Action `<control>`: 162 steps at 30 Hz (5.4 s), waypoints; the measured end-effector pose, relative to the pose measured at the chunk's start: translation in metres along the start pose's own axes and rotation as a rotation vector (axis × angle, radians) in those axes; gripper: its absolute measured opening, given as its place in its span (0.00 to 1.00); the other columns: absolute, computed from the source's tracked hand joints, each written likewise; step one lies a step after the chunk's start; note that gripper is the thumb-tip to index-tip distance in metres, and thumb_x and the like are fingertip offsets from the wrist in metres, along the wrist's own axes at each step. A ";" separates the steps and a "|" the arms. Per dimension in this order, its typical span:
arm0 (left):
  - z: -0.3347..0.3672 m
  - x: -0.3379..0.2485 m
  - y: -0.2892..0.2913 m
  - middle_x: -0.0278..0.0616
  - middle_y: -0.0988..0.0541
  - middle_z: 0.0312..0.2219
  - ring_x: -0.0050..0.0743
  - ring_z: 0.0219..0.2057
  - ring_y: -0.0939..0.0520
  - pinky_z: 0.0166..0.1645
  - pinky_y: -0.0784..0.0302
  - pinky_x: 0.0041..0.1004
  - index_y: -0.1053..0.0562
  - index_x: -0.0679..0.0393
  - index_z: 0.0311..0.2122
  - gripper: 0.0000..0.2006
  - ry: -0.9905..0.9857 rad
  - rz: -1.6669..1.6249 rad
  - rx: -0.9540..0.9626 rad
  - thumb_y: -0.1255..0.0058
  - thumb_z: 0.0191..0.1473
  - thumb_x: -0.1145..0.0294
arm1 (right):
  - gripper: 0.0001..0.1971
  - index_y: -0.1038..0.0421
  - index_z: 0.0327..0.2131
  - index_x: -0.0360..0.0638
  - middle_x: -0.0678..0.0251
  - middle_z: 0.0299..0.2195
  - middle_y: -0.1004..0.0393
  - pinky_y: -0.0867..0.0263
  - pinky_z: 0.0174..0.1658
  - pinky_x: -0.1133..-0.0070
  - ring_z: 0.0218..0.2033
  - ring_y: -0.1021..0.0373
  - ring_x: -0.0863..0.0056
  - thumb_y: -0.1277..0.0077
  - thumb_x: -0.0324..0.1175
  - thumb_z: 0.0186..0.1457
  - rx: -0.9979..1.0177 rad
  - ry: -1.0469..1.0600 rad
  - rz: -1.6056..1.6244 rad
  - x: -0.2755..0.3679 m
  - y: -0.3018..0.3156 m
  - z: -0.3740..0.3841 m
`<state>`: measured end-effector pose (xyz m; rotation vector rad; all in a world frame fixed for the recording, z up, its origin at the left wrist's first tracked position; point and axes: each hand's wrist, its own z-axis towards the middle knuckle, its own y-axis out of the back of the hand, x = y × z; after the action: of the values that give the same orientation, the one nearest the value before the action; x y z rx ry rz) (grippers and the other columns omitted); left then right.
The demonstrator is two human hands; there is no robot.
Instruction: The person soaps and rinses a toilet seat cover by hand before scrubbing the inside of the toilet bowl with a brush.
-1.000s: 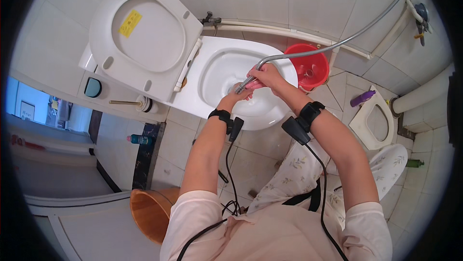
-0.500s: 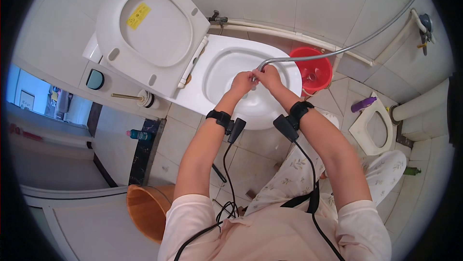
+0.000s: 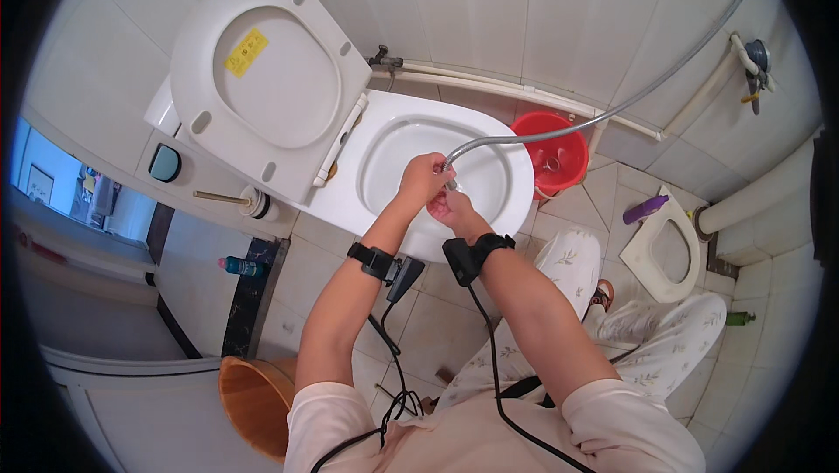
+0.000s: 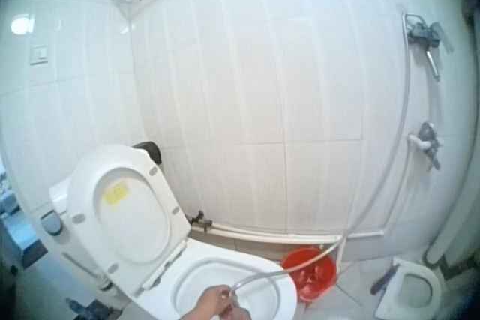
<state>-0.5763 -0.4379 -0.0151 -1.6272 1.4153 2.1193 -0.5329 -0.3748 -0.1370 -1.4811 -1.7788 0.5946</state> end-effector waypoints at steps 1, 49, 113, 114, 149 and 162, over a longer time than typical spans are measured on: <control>0.001 0.000 -0.001 0.35 0.28 0.16 0.19 0.17 0.28 0.23 0.32 0.21 0.29 0.62 0.24 0.05 -0.003 -0.001 0.000 0.48 0.41 0.73 | 0.11 0.35 0.30 0.40 0.67 0.24 0.31 0.36 0.27 0.79 0.25 0.34 0.75 0.63 0.37 0.54 0.061 0.050 0.042 -0.003 -0.001 0.004; 0.003 0.043 0.032 0.43 0.27 0.18 0.39 0.23 0.26 0.30 0.32 0.32 0.28 0.59 0.24 0.07 0.119 0.372 -0.106 0.45 0.36 0.70 | 0.10 0.31 0.21 0.40 0.56 0.17 0.34 0.39 0.30 0.71 0.24 0.34 0.58 0.54 0.37 0.47 0.380 1.163 -2.288 0.143 -0.042 -0.103; 0.194 -0.081 -0.204 0.38 0.26 0.24 0.27 0.27 0.24 0.26 0.26 0.24 0.30 0.60 0.29 0.03 0.417 -0.315 0.454 0.54 0.46 0.76 | 0.11 0.30 0.27 0.37 0.64 0.22 0.28 0.35 0.30 0.79 0.24 0.31 0.75 0.49 0.36 0.44 -0.378 0.525 -1.934 0.430 0.215 -0.212; 0.201 -0.073 -0.228 0.40 0.25 0.24 0.28 0.27 0.23 0.26 0.26 0.25 0.29 0.61 0.28 0.03 0.451 -0.250 0.468 0.53 0.45 0.75 | 0.11 0.30 0.28 0.37 0.63 0.23 0.27 0.35 0.31 0.78 0.26 0.31 0.73 0.49 0.36 0.44 -0.366 0.559 -2.009 0.424 0.215 -0.208; -0.399 0.357 -0.058 0.39 0.26 0.19 0.26 0.18 0.27 0.21 0.32 0.27 0.28 0.56 0.23 0.08 0.867 0.109 -0.014 0.49 0.41 0.63 | 0.12 0.33 0.36 0.37 0.61 0.33 0.30 0.36 0.37 0.78 0.32 0.32 0.68 0.50 0.27 0.44 0.337 0.911 -2.289 0.182 -0.021 -0.132; -0.371 0.361 -0.169 0.56 0.33 0.38 0.53 0.41 0.31 0.45 0.34 0.40 0.35 0.59 0.41 0.23 0.947 0.249 -0.231 0.45 0.36 0.65 | 0.11 0.32 0.34 0.36 0.60 0.32 0.30 0.36 0.34 0.78 0.30 0.32 0.69 0.51 0.24 0.43 0.065 0.848 -2.421 0.199 -0.017 -0.197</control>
<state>-0.3695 -0.7615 -0.4008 -2.9147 1.6674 1.6878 -0.4040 -0.2060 0.0465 0.9442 -1.4130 -1.0242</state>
